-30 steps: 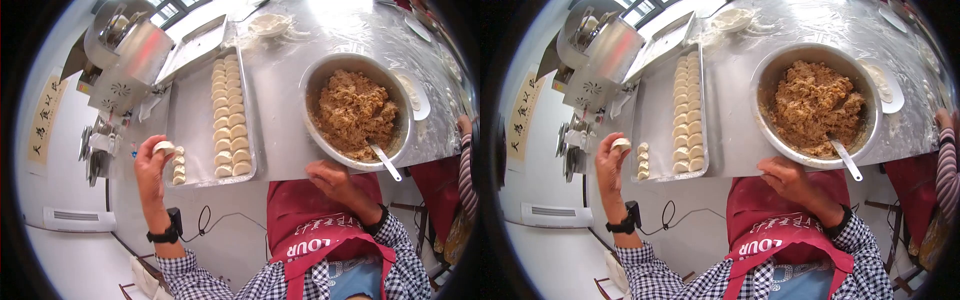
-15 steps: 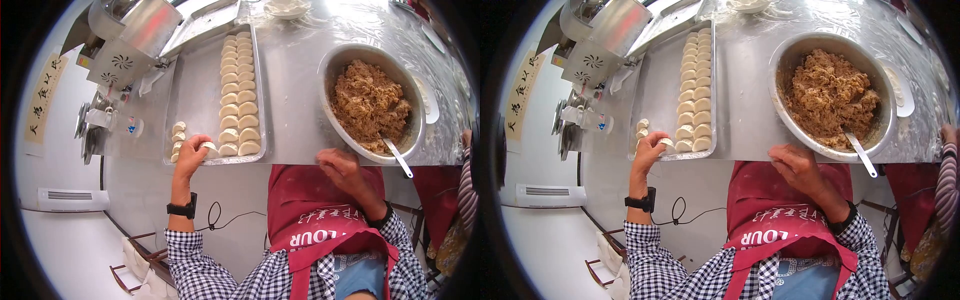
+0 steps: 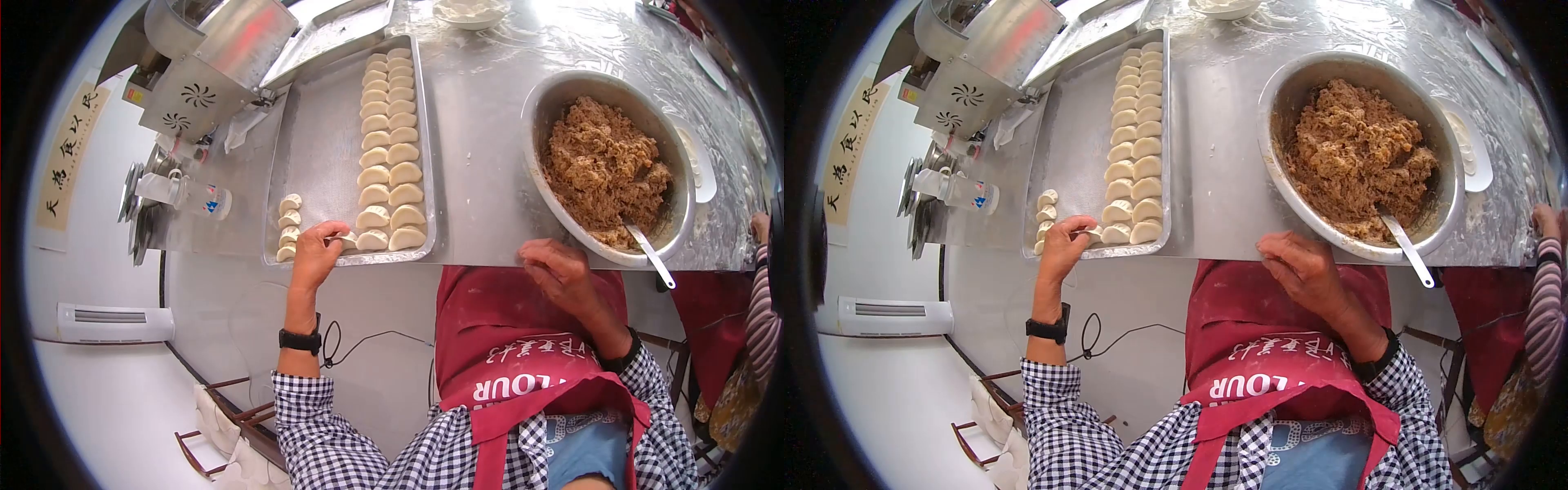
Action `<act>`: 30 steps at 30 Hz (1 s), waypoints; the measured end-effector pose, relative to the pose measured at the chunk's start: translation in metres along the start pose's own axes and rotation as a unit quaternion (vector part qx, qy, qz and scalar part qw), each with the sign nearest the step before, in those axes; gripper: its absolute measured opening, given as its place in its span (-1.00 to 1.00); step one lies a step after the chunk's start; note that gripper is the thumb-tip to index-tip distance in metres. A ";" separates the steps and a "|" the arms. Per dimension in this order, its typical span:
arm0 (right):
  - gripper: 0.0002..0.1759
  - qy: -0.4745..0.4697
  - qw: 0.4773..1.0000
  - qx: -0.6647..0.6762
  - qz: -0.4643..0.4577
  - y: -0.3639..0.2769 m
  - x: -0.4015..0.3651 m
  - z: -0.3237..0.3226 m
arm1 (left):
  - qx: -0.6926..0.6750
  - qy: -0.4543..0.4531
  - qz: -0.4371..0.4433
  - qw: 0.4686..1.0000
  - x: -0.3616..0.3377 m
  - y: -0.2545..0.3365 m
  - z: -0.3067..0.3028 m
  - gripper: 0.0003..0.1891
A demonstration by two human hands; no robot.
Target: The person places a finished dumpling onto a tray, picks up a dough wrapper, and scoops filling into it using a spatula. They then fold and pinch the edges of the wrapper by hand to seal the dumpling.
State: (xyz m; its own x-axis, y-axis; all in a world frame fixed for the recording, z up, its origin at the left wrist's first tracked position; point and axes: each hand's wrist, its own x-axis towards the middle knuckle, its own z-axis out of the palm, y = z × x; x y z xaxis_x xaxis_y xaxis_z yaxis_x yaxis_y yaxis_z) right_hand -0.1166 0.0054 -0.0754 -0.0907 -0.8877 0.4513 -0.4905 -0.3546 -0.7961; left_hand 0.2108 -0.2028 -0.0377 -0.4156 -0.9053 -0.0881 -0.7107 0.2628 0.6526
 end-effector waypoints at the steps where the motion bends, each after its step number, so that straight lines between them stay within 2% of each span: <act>1: -0.78 0.000 1.000 -0.001 0.001 0.000 0.000 0.000 | 0.001 0.002 0.007 1.000 0.000 -0.001 0.001 -0.71; 5: -0.80 -0.002 1.000 -0.002 -0.001 0.001 0.000 0.000 | 0.007 0.004 0.019 1.000 0.002 -0.002 0.002 -0.71; 7: -0.81 0.007 1.000 -0.013 -0.006 0.003 0.000 0.000 | 0.070 0.012 0.037 0.997 0.004 0.001 0.000 -0.72; 11: -0.83 0.005 1.000 0.015 0.004 -0.004 -0.005 -0.005 | 0.050 0.001 0.063 0.997 0.002 0.002 -0.001 -0.73; 14: -0.83 0.041 0.999 0.002 0.019 -0.009 -0.015 -0.014 | 0.070 -0.008 0.048 0.996 0.000 0.000 -0.002 -0.74; 16: -0.85 -0.012 0.995 0.094 0.021 -0.013 -0.024 -0.029 | 0.059 -0.011 0.042 0.997 0.002 -0.005 -0.002 -0.73; 17: -0.85 0.005 0.997 0.074 0.026 -0.014 -0.032 -0.038 | 0.037 -0.012 0.023 0.999 0.002 -0.009 -0.001 -0.72; 19: -0.85 -0.085 0.974 0.175 0.116 -0.018 -0.049 -0.060 | 0.009 0.078 -0.001 0.997 0.001 -0.023 0.001 -0.68; 20: -0.84 -0.129 0.965 0.184 0.138 -0.017 -0.056 -0.077 | 0.005 0.111 0.030 0.993 0.000 -0.025 0.000 -0.66; 21: -0.84 -0.115 0.968 0.175 0.139 -0.015 -0.065 -0.092 | 0.000 0.148 0.061 0.987 0.000 -0.026 -0.001 -0.64; 22: -0.84 -0.153 0.958 0.173 0.171 -0.018 -0.073 -0.112 | -0.003 0.141 0.071 0.987 -0.001 -0.016 -0.002 -0.64; 23: -0.83 -0.192 0.945 0.172 0.200 -0.018 -0.080 -0.132 | -0.087 0.189 0.064 0.976 -0.005 -0.005 -0.002 -0.68; 24: -0.82 -0.192 0.944 0.162 0.214 -0.014 -0.088 -0.150 | -0.169 0.235 0.054 0.956 -0.011 0.008 -0.002 -0.73; 25: -0.80 -0.191 0.943 0.152 0.227 -0.008 -0.093 -0.169 | -0.171 0.232 0.062 0.955 -0.019 0.028 0.001 -0.73; 27: -0.79 -0.111 0.927 0.204 0.294 -0.003 -0.093 -0.204 | -0.105 0.240 0.146 0.954 -0.038 0.079 0.013 -0.77; 29: -0.82 0.038 0.921 0.153 0.355 0.008 -0.080 -0.231 | -0.152 0.242 0.148 0.947 -0.047 0.112 0.031 -0.75; 30: -0.82 0.082 0.930 0.086 0.348 0.018 -0.069 -0.243 | -0.174 0.214 0.144 0.950 -0.050 0.123 0.038 -0.75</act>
State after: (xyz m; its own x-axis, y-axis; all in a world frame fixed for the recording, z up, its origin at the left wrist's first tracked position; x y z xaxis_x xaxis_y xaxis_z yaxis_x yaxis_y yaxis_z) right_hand -0.3297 0.1315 -0.0223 -0.4723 -0.8682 -0.1524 -0.1197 0.2345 -0.9647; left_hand 0.1226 -0.1120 0.0183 -0.2428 -0.8854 0.3965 -0.3401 0.4604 0.8200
